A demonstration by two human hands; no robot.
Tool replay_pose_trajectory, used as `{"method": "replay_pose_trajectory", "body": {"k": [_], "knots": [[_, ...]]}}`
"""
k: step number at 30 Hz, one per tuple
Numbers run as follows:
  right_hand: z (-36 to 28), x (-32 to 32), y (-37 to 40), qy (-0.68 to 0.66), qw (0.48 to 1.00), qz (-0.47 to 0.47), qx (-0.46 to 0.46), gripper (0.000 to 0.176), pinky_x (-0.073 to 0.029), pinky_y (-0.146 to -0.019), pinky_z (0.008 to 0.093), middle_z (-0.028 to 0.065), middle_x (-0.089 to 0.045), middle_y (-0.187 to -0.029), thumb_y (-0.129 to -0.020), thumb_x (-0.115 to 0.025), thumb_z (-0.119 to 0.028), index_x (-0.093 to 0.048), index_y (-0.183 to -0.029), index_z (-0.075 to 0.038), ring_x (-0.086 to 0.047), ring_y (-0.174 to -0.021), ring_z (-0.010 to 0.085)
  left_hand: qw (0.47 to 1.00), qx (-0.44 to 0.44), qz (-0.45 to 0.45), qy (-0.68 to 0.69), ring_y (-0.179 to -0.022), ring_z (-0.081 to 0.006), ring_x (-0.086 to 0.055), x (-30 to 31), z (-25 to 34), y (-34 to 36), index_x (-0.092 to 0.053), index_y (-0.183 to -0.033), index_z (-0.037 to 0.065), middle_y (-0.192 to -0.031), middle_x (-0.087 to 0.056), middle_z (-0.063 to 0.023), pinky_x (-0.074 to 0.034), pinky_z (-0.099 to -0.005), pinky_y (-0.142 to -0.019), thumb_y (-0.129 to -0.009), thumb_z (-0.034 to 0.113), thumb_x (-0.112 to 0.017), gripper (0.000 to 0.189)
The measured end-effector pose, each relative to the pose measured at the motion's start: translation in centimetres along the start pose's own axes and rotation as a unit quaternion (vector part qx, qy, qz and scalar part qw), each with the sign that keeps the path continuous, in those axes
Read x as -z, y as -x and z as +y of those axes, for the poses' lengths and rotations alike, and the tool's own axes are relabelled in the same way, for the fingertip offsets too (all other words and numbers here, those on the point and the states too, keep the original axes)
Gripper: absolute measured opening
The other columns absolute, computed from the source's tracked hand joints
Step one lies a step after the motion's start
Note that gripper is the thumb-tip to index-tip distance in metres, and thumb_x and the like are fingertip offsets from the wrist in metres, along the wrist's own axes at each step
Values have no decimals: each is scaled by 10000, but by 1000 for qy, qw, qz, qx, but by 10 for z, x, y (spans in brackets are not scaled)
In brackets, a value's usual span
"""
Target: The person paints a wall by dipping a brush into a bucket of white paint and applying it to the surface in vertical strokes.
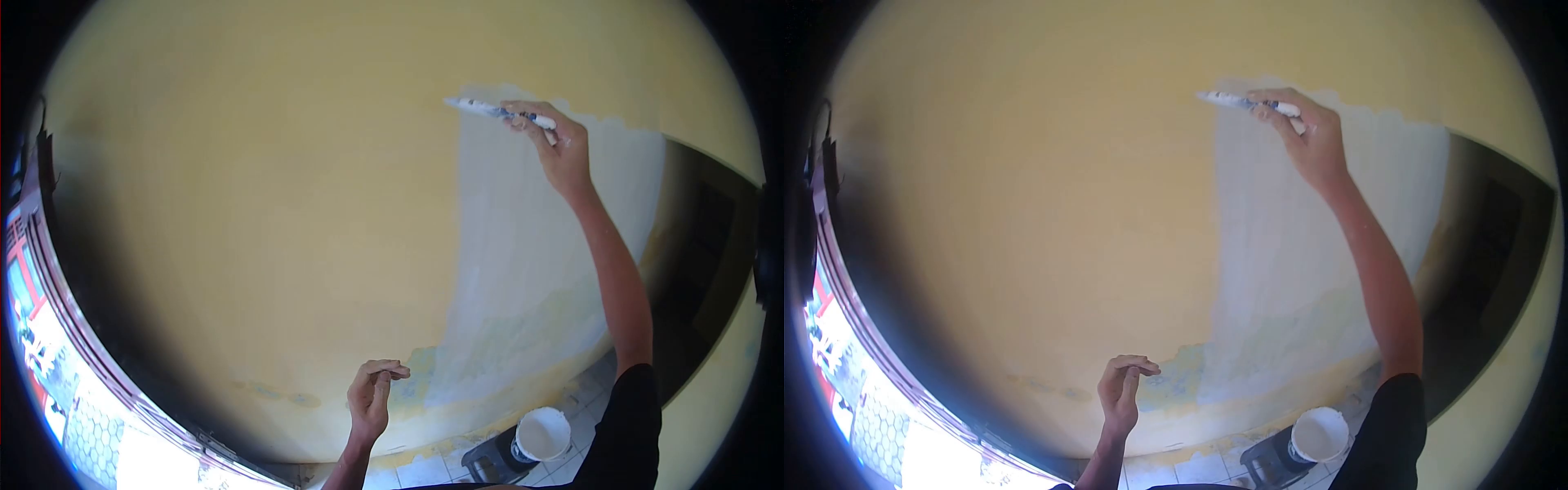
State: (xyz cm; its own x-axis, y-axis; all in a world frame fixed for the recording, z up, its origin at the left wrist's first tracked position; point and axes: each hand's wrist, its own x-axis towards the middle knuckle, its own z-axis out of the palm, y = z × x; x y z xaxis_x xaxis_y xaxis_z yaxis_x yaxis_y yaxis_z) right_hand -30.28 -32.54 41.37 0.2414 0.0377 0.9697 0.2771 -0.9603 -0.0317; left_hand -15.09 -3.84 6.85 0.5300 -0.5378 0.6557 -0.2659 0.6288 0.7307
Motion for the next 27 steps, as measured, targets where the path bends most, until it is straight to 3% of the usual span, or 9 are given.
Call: {"method": "replay_pose_trajectory", "body": {"k": [2,8,9,14,18,24,27], "knots": [[11,-6,-7,116,990,-29,77,200,-606,-905,313,82,-780,-1140,-1022,-677,-35,-731,-1213,-9,-743,-993,150,1000,-18,20,6,-1018,-235,-712,3,-23,2,-631,-1227,-34,-1078,-722,-156,-565,-388,-952,-1093,-1,-454,224],[-10,-5,-34,161,969,-53,180,176,-602,-851,330,57,-789,-1116,-991,-709,-29,-738,-1164,-40,-748,-954,190,997,-50,53,14,-1018,-239,-713,-10,-24,-2,-632,-1220,-30,-1073,-720,-158,-564,-386,-942,-1098,15,-463,213],[-67,45,-106,168,963,-31,208,170,-597,-829,333,62,-786,-1103,-983,-718,-33,-735,-1152,-39,-747,-941,201,996,-76,43,6,-1019,-240,-713,-35,71,-22,-632,-1220,-30,-1072,-720,-159,-564,-386,-942,-1099,18,-465,212],[-80,23,-111,221,929,-53,290,161,-577,-741,341,85,-765,-1045,-953,-756,-64,-723,-1110,-45,-733,-879,251,993,-105,48,25,-972,-242,-725,-36,78,-25,-623,-1193,-32,-1034,-720,-157,-573,-380,-904,-1096,32,-480,185],[-83,7,-86,193,949,-133,211,159,-578,-743,350,86,-761,-1031,-943,-773,-74,-732,-1094,-51,-720,-852,250,994,-91,47,45,-1021,-243,-713,-28,69,-26,-632,-1223,-29,-1074,-720,-157,-561,-391,-944,-1104,28,-468,210],[-96,17,-119,182,943,-30,276,175,-584,-793,344,103,-767,-1050,-936,-778,-66,-747,-1109,-55,-732,-888,261,994,-92,36,45,-1017,-240,-714,-30,65,-32,-630,-1225,-27,-1076,-717,-154,-560,-388,-940,-1108,34,-466,210],[-75,-2,-116,185,944,-65,264,175,-582,-802,338,97,-768,-1044,-941,-771,-59,-744,-1114,-53,-734,-894,254,994,-90,26,49,-1017,-239,-715,-28,65,-36,-629,-1225,-26,-1074,-713,-150,-560,-387,-939,-1109,37,-467,209]]}}
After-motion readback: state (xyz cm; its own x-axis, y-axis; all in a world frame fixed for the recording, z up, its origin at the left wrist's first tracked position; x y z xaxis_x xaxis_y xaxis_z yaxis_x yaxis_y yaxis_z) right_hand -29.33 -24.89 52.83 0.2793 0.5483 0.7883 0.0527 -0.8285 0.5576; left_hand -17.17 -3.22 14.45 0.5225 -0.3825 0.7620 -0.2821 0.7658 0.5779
